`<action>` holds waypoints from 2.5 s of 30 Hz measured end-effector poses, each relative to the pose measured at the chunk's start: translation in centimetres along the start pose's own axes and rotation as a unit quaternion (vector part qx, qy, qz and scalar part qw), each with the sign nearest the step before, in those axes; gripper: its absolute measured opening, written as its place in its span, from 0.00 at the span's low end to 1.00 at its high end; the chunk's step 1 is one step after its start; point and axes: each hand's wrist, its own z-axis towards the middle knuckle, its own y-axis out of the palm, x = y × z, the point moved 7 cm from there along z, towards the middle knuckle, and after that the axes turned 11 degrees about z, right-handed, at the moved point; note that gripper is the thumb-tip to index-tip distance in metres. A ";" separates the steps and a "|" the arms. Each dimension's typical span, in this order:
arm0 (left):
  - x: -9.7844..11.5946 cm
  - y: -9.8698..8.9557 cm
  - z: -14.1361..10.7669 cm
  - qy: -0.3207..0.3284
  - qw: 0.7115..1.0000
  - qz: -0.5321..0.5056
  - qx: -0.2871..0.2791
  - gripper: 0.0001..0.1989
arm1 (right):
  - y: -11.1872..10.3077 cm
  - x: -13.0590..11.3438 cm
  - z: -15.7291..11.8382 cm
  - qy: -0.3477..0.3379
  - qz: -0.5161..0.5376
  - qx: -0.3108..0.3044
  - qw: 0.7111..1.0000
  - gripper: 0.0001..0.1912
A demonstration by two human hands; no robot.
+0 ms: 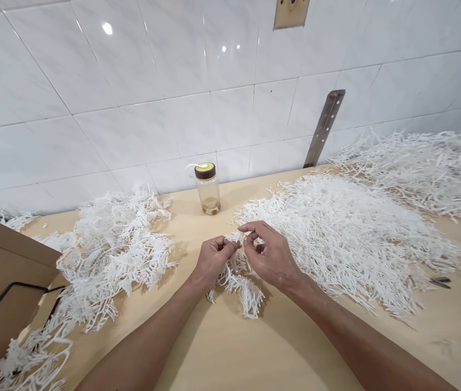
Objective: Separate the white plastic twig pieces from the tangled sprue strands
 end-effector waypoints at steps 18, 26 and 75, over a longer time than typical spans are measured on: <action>-0.2 0.1 0.0 -0.017 0.996 -0.088 -0.026 0.18 | -0.5 2.7 0.5 0.111 -0.046 -0.034 0.992 0.09; -0.6 -0.4 0.1 -0.045 0.995 -0.089 0.020 0.20 | 0.2 2.3 0.2 0.078 -0.056 -0.046 0.994 0.08; 0.4 -0.2 0.1 0.009 0.999 0.044 0.001 0.17 | -0.2 2.4 0.6 0.125 -0.044 -0.083 0.988 0.07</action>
